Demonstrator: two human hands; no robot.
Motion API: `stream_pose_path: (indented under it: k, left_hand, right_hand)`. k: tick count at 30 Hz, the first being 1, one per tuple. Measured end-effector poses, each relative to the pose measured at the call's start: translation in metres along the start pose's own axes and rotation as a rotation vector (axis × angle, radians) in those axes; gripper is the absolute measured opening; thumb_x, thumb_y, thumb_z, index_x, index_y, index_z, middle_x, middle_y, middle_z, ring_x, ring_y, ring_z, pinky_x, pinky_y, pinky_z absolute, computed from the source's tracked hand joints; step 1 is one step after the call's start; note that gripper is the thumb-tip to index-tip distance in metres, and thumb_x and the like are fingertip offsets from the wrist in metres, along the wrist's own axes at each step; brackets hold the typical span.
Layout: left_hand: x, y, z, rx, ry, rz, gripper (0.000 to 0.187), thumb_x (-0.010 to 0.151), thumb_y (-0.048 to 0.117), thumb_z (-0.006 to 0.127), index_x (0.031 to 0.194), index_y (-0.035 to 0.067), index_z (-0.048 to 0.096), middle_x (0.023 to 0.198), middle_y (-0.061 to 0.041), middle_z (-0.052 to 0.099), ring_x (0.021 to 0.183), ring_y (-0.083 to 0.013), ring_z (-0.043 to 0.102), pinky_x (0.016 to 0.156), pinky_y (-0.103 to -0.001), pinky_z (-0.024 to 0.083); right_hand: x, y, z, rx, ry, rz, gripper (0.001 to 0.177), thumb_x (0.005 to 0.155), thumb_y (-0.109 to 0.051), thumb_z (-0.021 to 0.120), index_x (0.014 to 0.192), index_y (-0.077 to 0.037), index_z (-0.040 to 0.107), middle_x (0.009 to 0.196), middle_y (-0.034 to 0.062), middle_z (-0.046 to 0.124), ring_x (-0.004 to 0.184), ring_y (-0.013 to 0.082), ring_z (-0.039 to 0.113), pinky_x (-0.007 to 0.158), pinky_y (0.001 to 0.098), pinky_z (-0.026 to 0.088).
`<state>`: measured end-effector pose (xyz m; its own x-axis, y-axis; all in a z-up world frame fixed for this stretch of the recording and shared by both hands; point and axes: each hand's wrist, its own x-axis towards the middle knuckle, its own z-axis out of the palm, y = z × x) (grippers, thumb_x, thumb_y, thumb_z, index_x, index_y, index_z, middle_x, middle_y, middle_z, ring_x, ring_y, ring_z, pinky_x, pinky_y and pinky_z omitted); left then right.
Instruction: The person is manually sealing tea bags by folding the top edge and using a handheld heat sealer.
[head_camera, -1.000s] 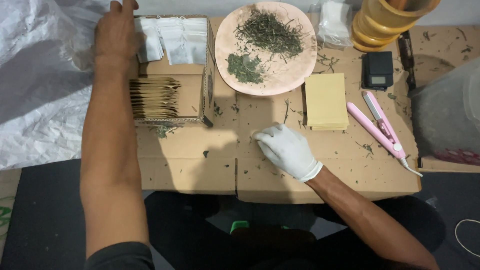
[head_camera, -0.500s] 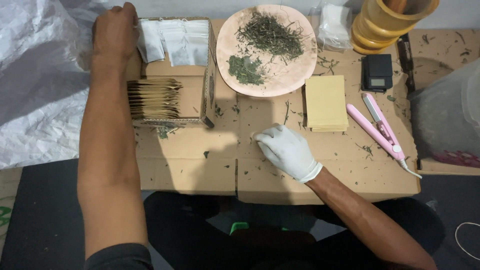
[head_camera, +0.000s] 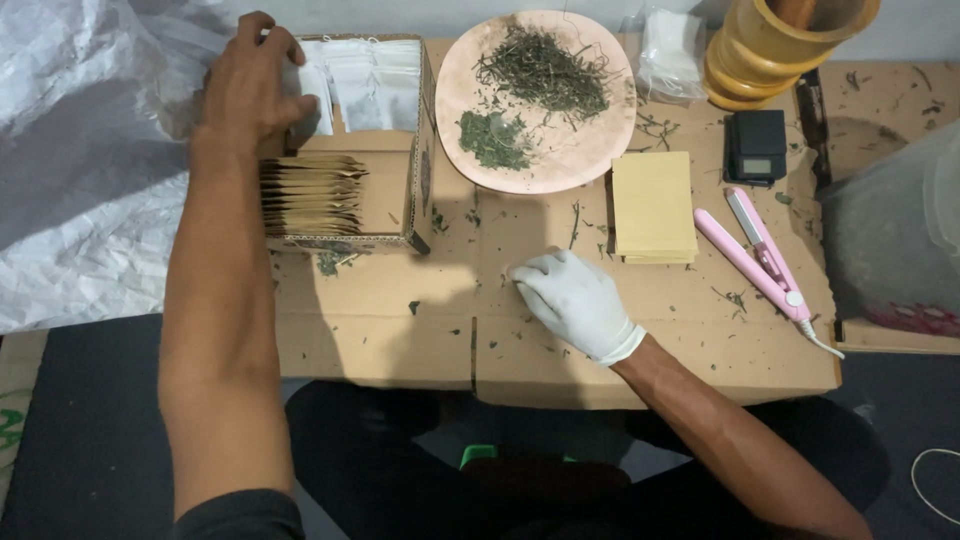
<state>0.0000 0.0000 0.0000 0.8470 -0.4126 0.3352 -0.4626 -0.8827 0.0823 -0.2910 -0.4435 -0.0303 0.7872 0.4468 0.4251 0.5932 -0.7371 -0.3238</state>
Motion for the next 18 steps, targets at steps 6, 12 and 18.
stream_pose_path:
  k: [6,12,18]
  left_hand:
    - [0.001,-0.008,0.015,0.093,-0.016,-0.055,0.038,0.078,0.009,0.098,0.107,0.011,0.073,0.151,-0.012,0.053,0.135,-0.0395,0.058,0.109,-0.058,0.054]
    - [-0.002,0.001,0.017,0.228,0.171,0.055,0.034,0.083,0.005,0.088,0.113,0.007,0.072,0.153,-0.021,0.05,0.138,-0.0421,0.052,0.108,-0.052,0.054]
    - [-0.006,0.026,0.007,0.373,0.095,0.005,0.038,0.092,0.041,0.091,0.095,0.006,0.078,0.097,-0.017,0.076,0.072,-0.0407,0.072,0.068,-0.052,0.06]
  right_hand:
    - [0.001,0.0,0.0,-0.028,0.009,-0.004,0.022,0.099,-0.017,0.072,0.12,-0.018,0.079,0.114,-0.0014,0.077,0.1,0.0231,0.069,0.082,0.0357,0.056]
    - [0.0,0.0,0.0,0.0,0.011,-0.004,0.026,0.099,-0.016,0.071,0.124,-0.017,0.079,0.114,0.0001,0.076,0.101,0.0246,0.068,0.084,0.0365,0.056]
    - [-0.001,0.001,0.001,-0.029,0.002,-0.013,0.025,0.096,-0.016,0.075,0.121,-0.018,0.077,0.116,-0.0008,0.075,0.101,0.0244,0.068,0.082,0.0366,0.057]
